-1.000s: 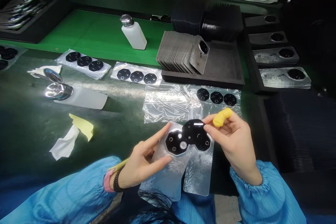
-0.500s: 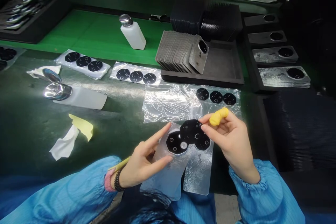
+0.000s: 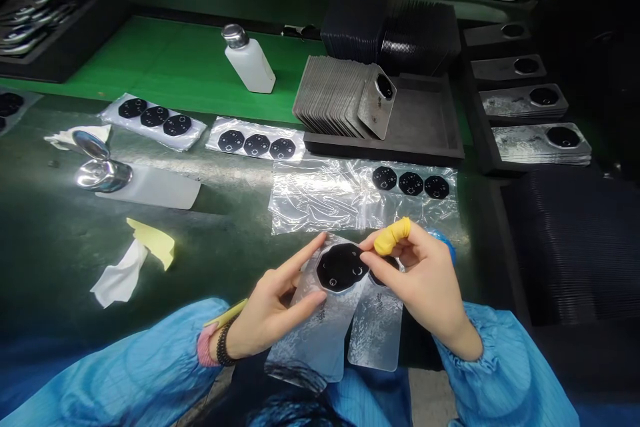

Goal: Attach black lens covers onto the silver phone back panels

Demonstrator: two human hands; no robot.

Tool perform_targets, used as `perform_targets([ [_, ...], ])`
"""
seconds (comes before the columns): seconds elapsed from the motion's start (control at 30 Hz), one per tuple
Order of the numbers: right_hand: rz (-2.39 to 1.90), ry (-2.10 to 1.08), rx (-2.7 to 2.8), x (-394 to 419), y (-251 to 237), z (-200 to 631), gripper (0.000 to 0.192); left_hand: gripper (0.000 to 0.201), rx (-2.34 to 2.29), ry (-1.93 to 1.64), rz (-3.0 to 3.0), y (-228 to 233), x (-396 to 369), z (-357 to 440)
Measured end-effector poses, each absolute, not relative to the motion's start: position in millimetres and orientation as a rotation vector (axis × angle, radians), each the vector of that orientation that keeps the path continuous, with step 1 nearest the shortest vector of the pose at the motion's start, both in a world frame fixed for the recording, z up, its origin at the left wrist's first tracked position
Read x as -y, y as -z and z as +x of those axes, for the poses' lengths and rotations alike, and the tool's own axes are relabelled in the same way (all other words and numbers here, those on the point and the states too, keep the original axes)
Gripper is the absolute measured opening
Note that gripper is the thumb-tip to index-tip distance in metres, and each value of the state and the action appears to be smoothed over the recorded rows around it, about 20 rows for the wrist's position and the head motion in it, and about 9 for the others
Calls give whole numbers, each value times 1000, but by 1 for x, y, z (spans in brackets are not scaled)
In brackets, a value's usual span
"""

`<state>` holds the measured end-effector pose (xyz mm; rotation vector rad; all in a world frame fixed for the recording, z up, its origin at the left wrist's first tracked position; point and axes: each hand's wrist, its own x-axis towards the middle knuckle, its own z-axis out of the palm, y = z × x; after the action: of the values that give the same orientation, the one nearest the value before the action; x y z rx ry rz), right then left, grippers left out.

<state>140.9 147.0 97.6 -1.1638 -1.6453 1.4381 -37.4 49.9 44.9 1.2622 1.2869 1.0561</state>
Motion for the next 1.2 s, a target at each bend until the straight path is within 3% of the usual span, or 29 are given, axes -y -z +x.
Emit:
perform_targets([
  [1.2, -1138, -1416, 1811, -143, -91, 140, 25, 63, -1288, -1009, 1273, -46, -51, -36],
])
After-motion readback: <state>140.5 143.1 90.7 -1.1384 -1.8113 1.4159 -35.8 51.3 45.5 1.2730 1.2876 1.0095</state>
